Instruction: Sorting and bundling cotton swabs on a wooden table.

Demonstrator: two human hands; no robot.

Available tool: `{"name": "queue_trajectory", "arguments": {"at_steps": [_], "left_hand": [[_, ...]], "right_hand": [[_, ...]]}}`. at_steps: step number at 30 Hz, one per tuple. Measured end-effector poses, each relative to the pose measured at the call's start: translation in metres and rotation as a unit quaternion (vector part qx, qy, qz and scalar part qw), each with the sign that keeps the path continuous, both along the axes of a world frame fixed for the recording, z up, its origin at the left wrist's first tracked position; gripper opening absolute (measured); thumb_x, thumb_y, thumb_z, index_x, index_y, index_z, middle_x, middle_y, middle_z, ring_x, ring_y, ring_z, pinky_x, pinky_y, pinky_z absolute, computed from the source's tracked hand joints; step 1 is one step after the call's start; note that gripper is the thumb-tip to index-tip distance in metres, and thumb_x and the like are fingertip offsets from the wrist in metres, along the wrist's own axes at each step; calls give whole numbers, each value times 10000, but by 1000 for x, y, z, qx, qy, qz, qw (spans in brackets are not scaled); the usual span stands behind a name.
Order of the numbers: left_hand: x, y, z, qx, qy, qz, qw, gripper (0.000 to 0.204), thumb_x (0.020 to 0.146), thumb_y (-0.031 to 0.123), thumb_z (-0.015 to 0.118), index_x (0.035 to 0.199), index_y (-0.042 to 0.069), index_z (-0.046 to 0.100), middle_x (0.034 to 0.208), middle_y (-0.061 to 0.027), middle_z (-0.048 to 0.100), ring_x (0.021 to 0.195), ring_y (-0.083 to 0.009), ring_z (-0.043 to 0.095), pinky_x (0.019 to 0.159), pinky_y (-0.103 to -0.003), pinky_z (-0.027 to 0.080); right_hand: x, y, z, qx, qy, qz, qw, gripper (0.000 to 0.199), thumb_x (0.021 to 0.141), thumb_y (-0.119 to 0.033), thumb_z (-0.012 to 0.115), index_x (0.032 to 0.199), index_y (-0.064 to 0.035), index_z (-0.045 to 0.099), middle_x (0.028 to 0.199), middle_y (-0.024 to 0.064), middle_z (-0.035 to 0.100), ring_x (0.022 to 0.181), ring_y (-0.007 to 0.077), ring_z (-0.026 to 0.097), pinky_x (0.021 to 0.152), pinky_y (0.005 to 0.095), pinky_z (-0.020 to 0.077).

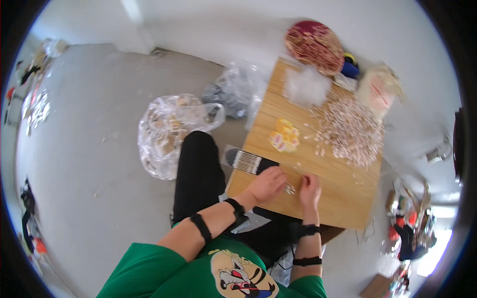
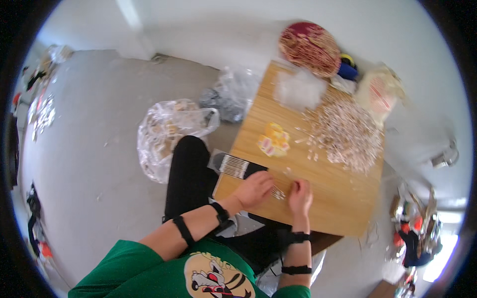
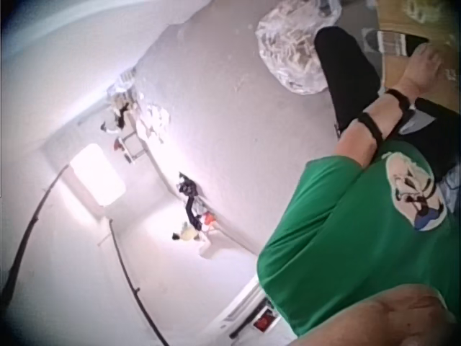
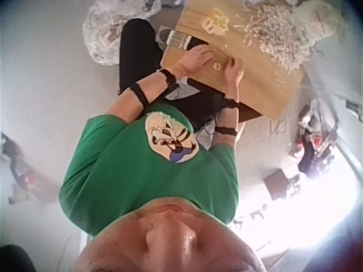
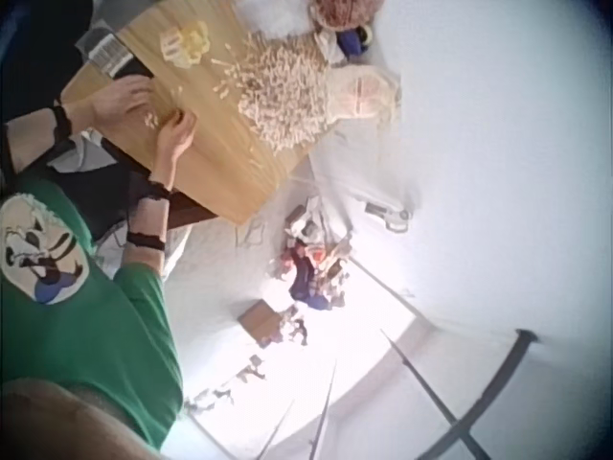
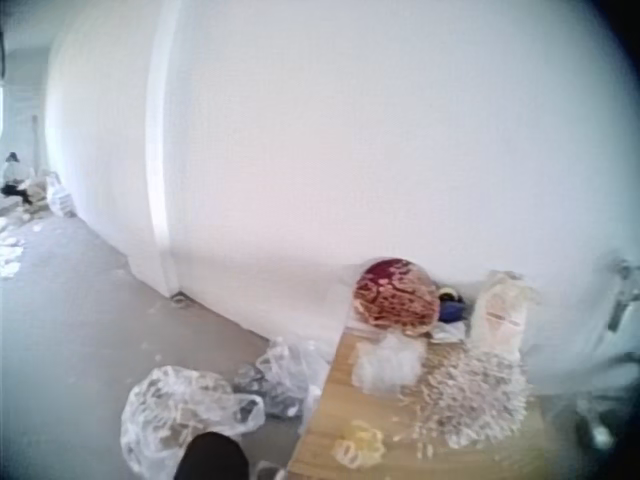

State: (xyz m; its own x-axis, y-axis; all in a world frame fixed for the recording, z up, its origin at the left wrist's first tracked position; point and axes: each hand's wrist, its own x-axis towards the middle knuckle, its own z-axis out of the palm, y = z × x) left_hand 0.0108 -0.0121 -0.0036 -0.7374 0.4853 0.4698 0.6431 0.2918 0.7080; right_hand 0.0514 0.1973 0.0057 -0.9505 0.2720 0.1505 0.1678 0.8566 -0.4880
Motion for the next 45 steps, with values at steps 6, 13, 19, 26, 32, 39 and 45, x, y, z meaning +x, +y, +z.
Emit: {"name": "queue_trajectory", "arguments": {"at_steps": [6,13,19,26,32,39,45], "left_hand": [[-1,0,0,24,-32,6,999,259,807,70,665,1055,14,616,1105,-165,606,1083,-362,573,966,-434,475],[-1,-31,24,105,-87,25,990,231,841,39,636,1071,29,620,1023,-137,620,1002,-338,602,879,-408,508],[-45,-184,3,131,-85,331,931,139,892,28,581,1014,35,647,944,-117,671,866,-290,648,779,-377,526],[-57,-387,-177,-128,-319,488,803,262,869,124,621,1114,32,619,1044,-201,651,1004,-381,625,870,-454,501],[-65,-399,-219,-273,-373,404,790,474,806,95,704,1252,78,544,1219,-188,592,1141,-381,573,960,-452,481],[-101,-389,-226,-362,-391,355,769,563,777,106,743,1291,96,513,1262,-152,578,1224,-339,530,992,-425,470],[-96,-396,-257,-436,-312,364,762,595,733,115,767,1269,85,510,1206,-143,602,1205,-311,542,976,-432,462]], "right_hand": [[-10,4,4,-70,4,-56,996,69,892,-72,631,953,-44,647,894,133,626,826,330,623,725,396,502],[5,0,6,-17,7,12,1000,57,868,-53,635,915,-60,667,879,119,626,806,308,626,708,384,501],[26,-19,-8,-8,70,-48,996,99,898,-55,620,989,-15,613,873,123,582,753,273,569,671,374,476],[23,-24,-16,49,77,-98,991,94,959,-94,568,1004,-18,600,917,122,574,767,269,533,651,365,445],[22,-27,-13,63,77,-124,987,121,970,-99,554,1035,-9,601,943,132,577,811,275,544,693,371,463],[17,-36,-5,84,62,-128,986,144,982,-111,528,1035,9,585,945,141,564,844,287,544,730,382,462],[13,-42,-2,101,40,-134,985,146,980,-118,522,1022,7,585,939,133,553,835,270,536,714,361,454]]}}
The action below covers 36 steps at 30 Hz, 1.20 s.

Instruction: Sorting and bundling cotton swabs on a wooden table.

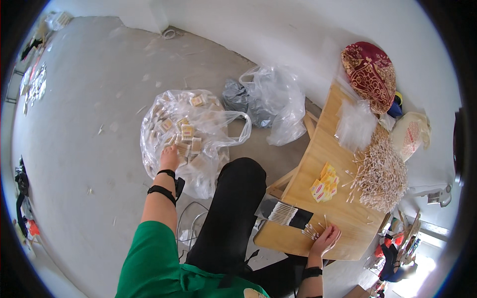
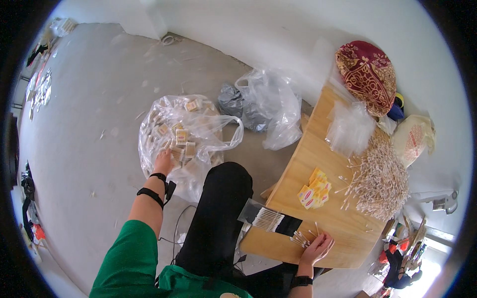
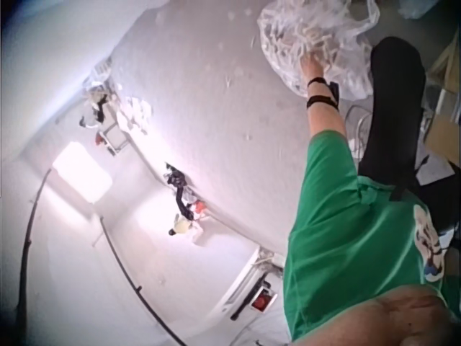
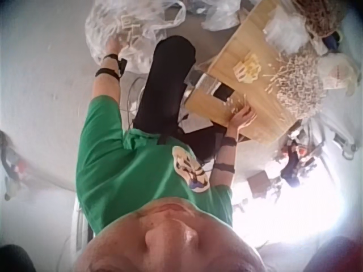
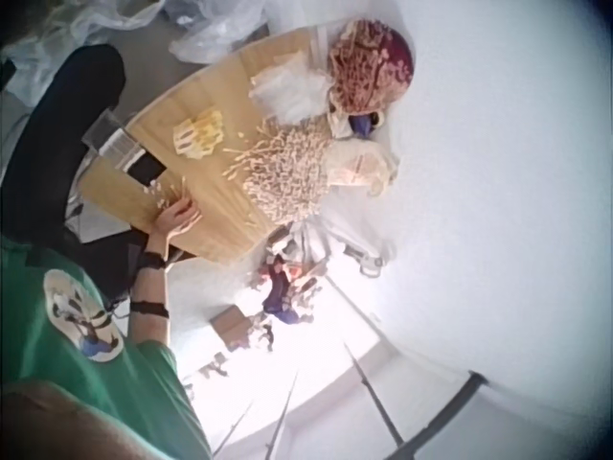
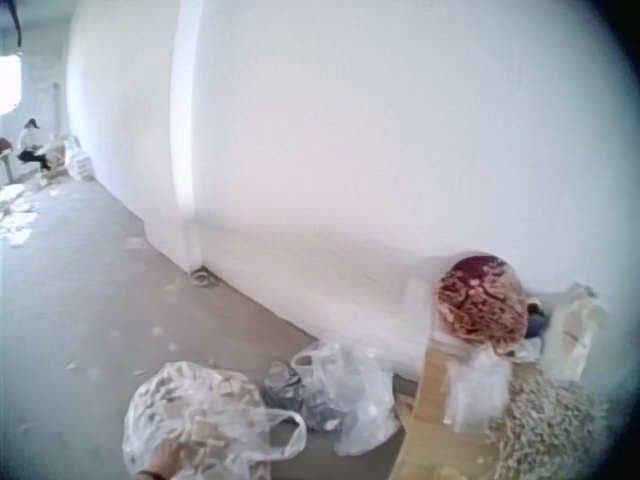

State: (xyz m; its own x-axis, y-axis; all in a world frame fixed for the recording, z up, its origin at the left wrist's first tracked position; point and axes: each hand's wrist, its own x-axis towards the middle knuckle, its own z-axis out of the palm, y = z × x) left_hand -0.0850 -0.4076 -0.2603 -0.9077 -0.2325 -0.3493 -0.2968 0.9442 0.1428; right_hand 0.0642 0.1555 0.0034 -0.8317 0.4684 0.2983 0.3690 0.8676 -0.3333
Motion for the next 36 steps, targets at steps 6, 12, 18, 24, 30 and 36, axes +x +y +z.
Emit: {"name": "queue_trajectory", "arguments": {"at_steps": [6,12,18,24,30,36], "left_hand": [[0,0,3,26,8,8,1000,555,723,145,783,1215,77,536,1092,-126,639,1088,-334,598,898,-444,493],[-5,-3,35,86,-3,42,995,260,764,162,739,984,60,647,1096,-110,638,1063,-334,601,883,-451,502],[-8,1,36,89,171,-11,981,311,753,56,679,1062,79,661,1185,-112,607,1132,-317,565,962,-428,472],[22,25,-6,39,147,-6,988,396,878,77,543,1256,159,623,1412,-95,514,1336,-292,442,1121,-427,352],[33,26,3,41,86,82,992,382,891,62,509,1237,149,646,1429,-138,502,1334,-309,452,1106,-414,376],[24,35,23,168,241,164,942,328,819,-43,527,1085,78,678,1249,-188,608,1158,-368,575,997,-432,469]], "right_hand": [[1,0,1,-6,-16,-12,1000,149,984,-114,527,1055,6,580,968,127,552,845,258,535,732,352,457],[-2,-3,1,-35,-18,-25,999,163,987,-119,530,1079,8,573,980,123,549,853,242,539,742,342,462],[0,3,-1,-18,-17,-18,1000,188,990,-142,527,1094,10,564,985,121,533,831,234,538,697,326,464],[1,6,-5,-10,-24,-15,1000,189,990,-150,530,1086,10,564,989,119,530,837,231,534,692,329,461],[3,6,-7,-22,-10,-18,1000,166,985,-150,545,1059,-4,573,985,112,539,850,232,532,716,332,457],[2,5,-2,-27,-21,-45,998,134,975,-141,556,1032,-23,585,971,112,556,867,242,541,735,335,458]]}}
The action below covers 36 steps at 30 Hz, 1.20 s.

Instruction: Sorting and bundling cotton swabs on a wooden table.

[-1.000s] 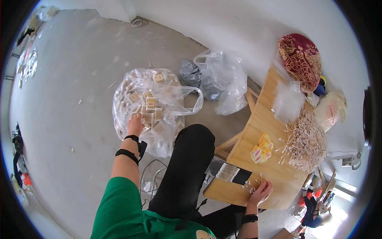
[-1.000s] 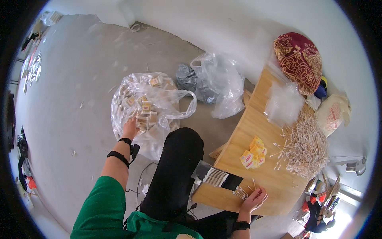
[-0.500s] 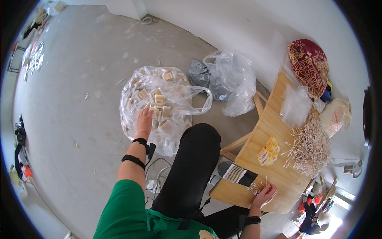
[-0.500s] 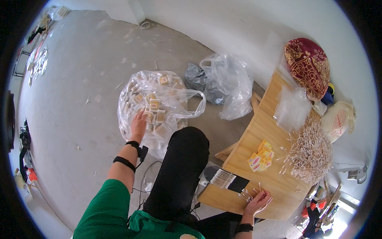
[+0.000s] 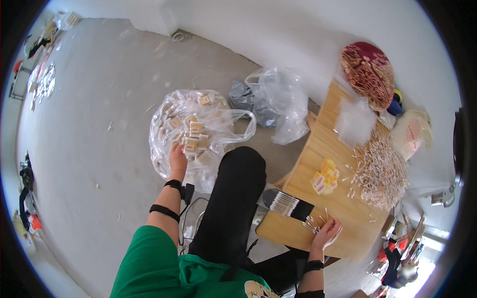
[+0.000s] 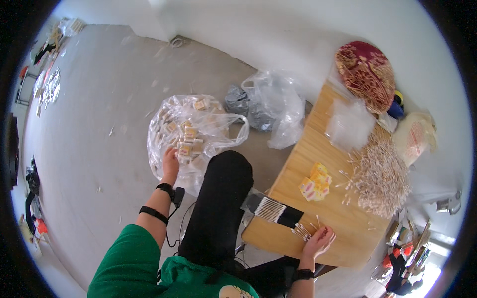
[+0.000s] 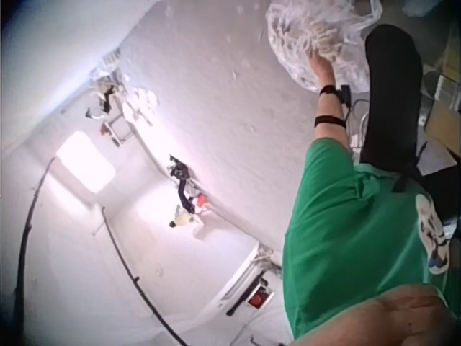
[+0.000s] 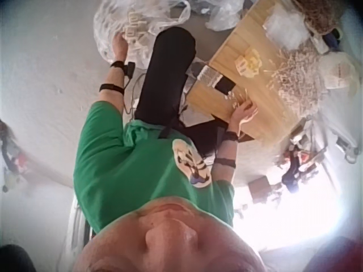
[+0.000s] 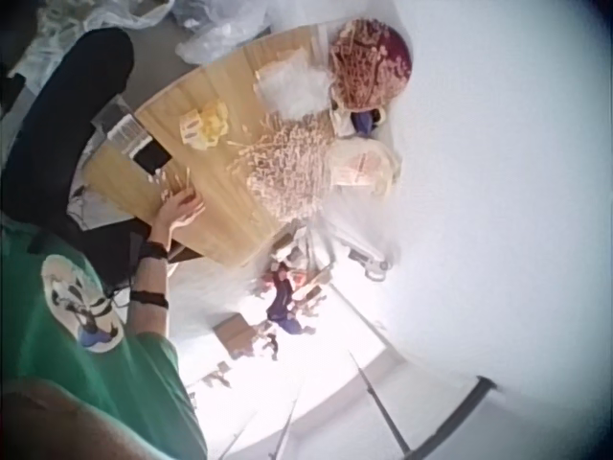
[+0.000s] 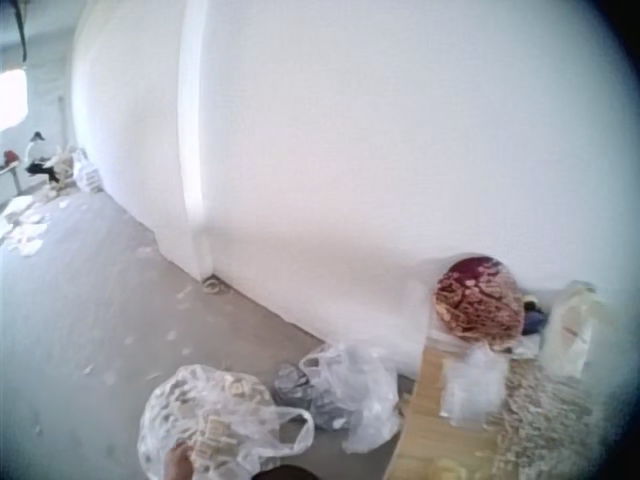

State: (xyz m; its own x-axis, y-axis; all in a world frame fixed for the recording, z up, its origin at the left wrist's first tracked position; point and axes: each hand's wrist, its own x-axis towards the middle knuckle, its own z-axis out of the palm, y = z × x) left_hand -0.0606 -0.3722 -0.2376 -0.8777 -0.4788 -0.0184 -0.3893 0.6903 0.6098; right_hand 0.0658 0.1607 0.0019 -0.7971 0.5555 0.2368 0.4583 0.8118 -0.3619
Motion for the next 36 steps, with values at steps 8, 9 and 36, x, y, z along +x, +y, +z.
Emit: {"name": "queue_trajectory", "arguments": {"at_steps": [8,9,36], "left_hand": [[-25,-1,62,71,166,34,983,423,869,-26,545,1291,1,544,1297,-156,568,1211,-315,542,1038,-393,432],[-29,12,82,69,183,35,980,406,884,-18,538,1290,3,543,1306,-151,556,1198,-294,548,1015,-375,448],[74,383,244,199,139,-461,853,430,1063,280,377,1379,-5,438,1462,-212,439,1330,-380,445,1090,-398,385]], "right_hand": [[-7,-9,-1,-22,36,3,999,89,912,-89,573,980,-73,627,919,122,604,881,321,584,752,416,484],[-9,-12,-1,-34,52,7,998,82,908,-87,578,970,-82,630,905,112,607,851,310,591,729,407,488],[5,3,20,-123,145,188,964,35,756,-97,688,779,-93,663,787,86,595,767,308,610,679,402,506]]}}
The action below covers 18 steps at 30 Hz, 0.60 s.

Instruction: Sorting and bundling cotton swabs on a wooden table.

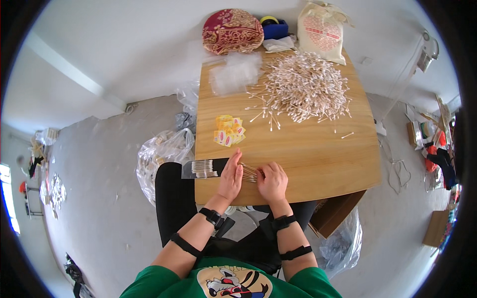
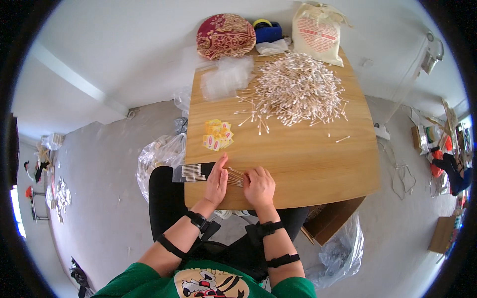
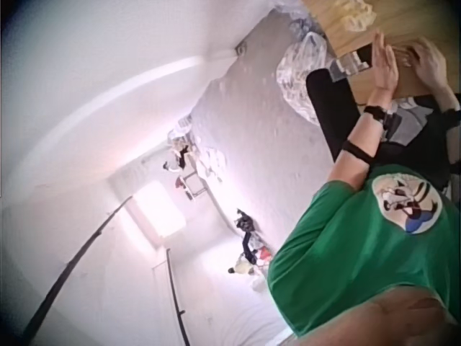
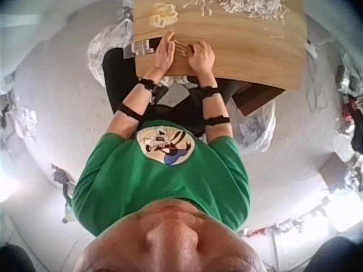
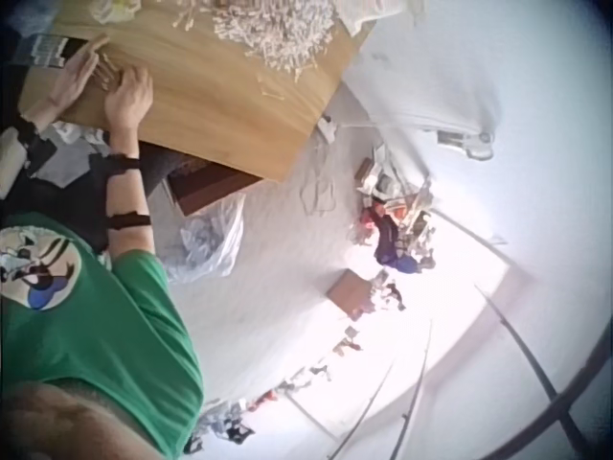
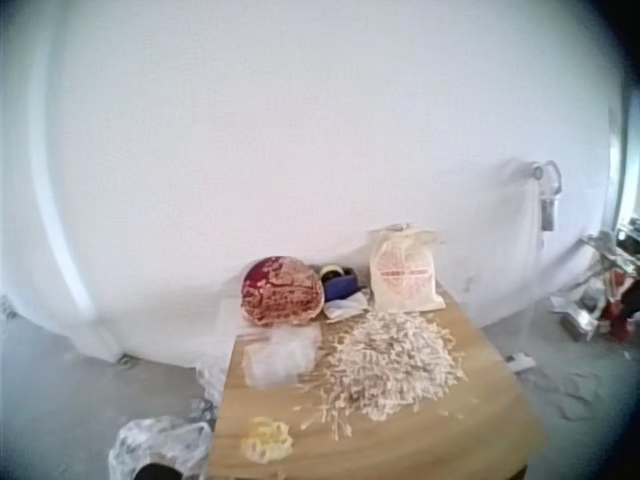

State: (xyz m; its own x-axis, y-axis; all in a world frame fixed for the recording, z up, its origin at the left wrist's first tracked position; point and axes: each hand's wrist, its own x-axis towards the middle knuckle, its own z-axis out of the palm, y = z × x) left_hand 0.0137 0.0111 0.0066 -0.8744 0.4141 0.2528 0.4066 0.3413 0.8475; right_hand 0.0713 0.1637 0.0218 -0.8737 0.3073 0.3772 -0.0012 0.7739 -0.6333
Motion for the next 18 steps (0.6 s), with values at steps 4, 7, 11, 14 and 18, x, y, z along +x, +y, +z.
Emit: {"name": "queue_trajectory", "arguments": {"at_steps": [4,7,11,14,18], "left_hand": [[-1,-1,-1,-3,4,45,999,411,1059,250,394,1378,-3,441,1450,-204,455,1306,-375,467,1067,-400,405],[3,-6,-1,15,13,64,998,404,1055,246,407,1370,-3,455,1443,-204,462,1303,-376,469,1073,-399,397],[13,-36,9,37,17,46,998,411,1055,254,416,1365,-12,465,1441,-202,468,1311,-358,472,1082,-394,386],[8,-72,6,87,-50,128,987,496,1066,340,380,1380,-37,455,1435,-189,478,1350,-289,443,1124,-373,329],[-25,-116,-15,138,-102,183,968,540,1076,389,321,1423,-11,423,1460,-153,456,1389,-247,390,1150,-349,283]], "right_hand": [[-2,-1,0,12,-4,4,1000,60,736,-92,710,768,-81,660,775,85,600,753,306,612,670,406,500],[-2,-2,-1,16,-7,8,1000,49,744,-90,696,771,-81,657,789,90,599,764,312,609,670,417,499],[0,0,-8,7,27,-21,999,42,780,-87,680,813,-77,655,787,100,595,746,327,594,664,432,491],[3,0,-17,25,59,-55,996,90,808,-66,653,897,-57,643,812,122,592,762,346,580,673,439,485],[2,-40,-10,14,69,-31,997,169,840,-27,615,1008,-12,607,923,170,600,837,362,563,715,444,481]]}}
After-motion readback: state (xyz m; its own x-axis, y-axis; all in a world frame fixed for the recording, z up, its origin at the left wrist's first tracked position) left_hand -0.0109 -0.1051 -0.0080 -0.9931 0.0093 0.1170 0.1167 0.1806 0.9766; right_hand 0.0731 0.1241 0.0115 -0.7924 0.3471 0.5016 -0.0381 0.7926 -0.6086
